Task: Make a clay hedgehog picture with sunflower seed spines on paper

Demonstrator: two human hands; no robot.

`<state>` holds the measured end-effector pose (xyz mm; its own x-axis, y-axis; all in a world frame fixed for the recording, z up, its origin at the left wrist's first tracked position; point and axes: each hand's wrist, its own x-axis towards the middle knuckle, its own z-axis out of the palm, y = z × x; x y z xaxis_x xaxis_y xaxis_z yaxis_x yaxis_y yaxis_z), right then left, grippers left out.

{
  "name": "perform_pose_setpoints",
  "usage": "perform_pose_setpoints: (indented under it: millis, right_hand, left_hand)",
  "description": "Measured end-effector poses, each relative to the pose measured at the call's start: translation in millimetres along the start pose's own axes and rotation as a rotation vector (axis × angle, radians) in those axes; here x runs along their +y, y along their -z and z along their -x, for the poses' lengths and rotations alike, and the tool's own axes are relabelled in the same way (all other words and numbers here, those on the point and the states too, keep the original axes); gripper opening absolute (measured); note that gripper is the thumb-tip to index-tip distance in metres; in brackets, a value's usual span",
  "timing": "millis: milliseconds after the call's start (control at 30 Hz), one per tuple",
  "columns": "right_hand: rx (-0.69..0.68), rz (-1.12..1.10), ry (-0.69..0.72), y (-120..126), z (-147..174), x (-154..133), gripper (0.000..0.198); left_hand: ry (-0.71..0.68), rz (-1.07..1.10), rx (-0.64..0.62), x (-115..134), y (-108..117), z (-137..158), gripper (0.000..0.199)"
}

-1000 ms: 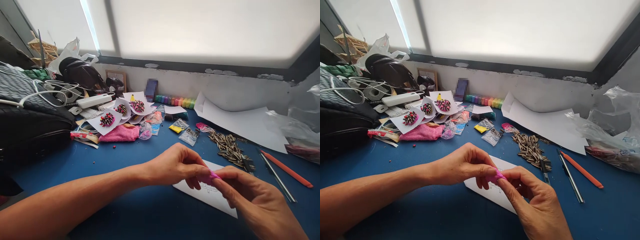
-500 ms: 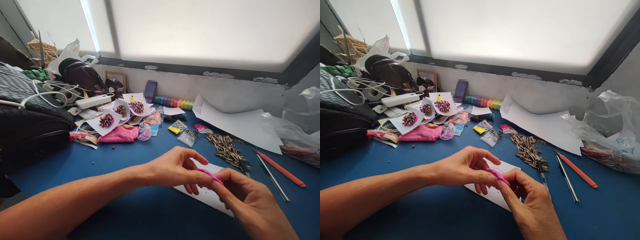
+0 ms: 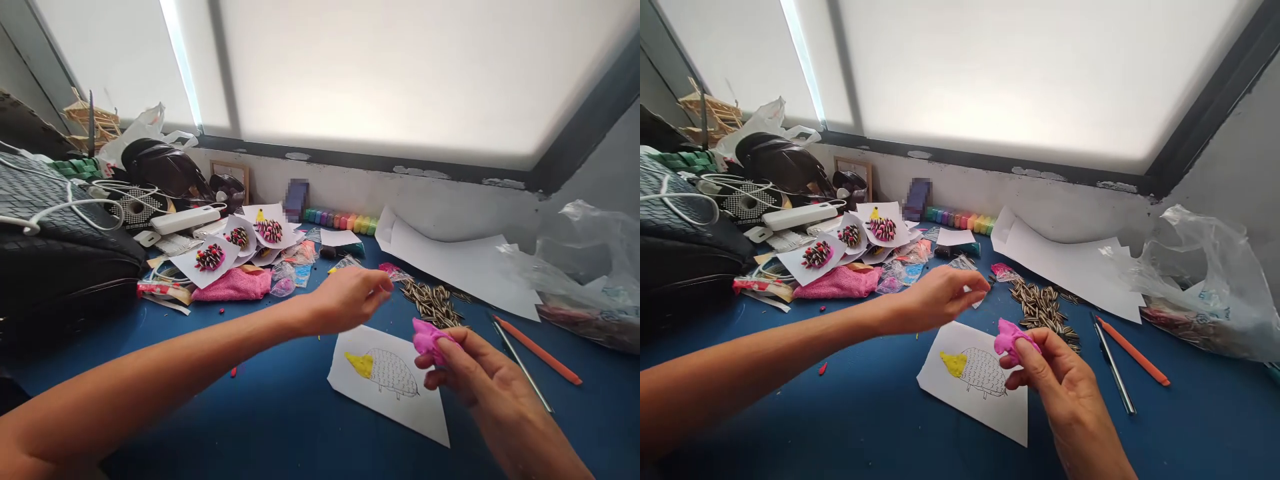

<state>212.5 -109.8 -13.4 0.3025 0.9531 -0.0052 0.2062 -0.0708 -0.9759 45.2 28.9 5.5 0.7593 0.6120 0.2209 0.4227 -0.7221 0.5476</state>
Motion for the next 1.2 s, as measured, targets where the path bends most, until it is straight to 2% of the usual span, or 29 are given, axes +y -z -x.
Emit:
perform_pose_setpoints:
  millis: [167,267,333,500,567,633,700,800,833,933,1000,1067,1133,1200]
  right_hand:
    - [-0.06,-0.22,-0.137,-1,-2,-2,0.042]
    - [-0.1,-0.257,-0.229,2,-4,1,0.041]
    - [-0.122,-0.257,-0.266,6,-5,3,0.04]
    - [-0.05,-0.296,-0.301,6,-4,3,0.038]
    - [-0.003,-0.288,-0.333,3,-3,1,0.047]
    - [-0.004,-0.274,-0.351,2,-3,-1,0.05]
    - [-0.035,-0.274,-0.349,2,-4,-1,0.042]
    - [-0.079,-0.258,-0.324,1,-5,-1,0.038]
    - [-0.067,-0.244,-0.306,1,-5,-1,0.038]
    - [0.021,-0.185,-0.226,-1,-7,-5,0.048]
    - [0.079,-0.14,-0.168,-1,-10,-10,0.059]
    - [0.107,-0.067,-0.104,-1,-13,-18,0.063]
    - [0.082,0.041,-0.047,0,-17,-29,0.062]
    - [-0.004,0.153,-0.012,0,-18,-38,0.056]
  left_hand:
    - [-0.093,-0.243,-0.038,-25,-20,-47,0.01]
    - [-0.135,-0.302,-0.041,-30,-36,-63,0.031]
    - [-0.157,-0.292,-0.028,-32,-42,-70,0.034]
    - [-0.125,-0.128,0.107,-37,-33,-79,0.031]
    - [-0.082,-0.012,0.196,-38,-23,-79,0.016]
    - [-0.033,0.122,0.271,-37,-12,-76,0.015]
    - [-0.001,0.267,0.288,-33,-2,-69,0.017]
    - [-0.002,0.47,0.201,-24,6,-53,0.034]
    - [-0.007,0.522,0.167,-20,7,-46,0.033]
    - [-0.027,0.63,0.083,-10,10,-27,0.015]
    - [-0.035,0.669,0.051,-3,12,-16,0.014]
    - [-0.048,0.689,-0.007,3,15,-8,0.014]
    - [-0.061,0.699,-0.077,9,17,-3,0.017]
    - [-0.066,0.708,-0.13,13,17,0,0.022]
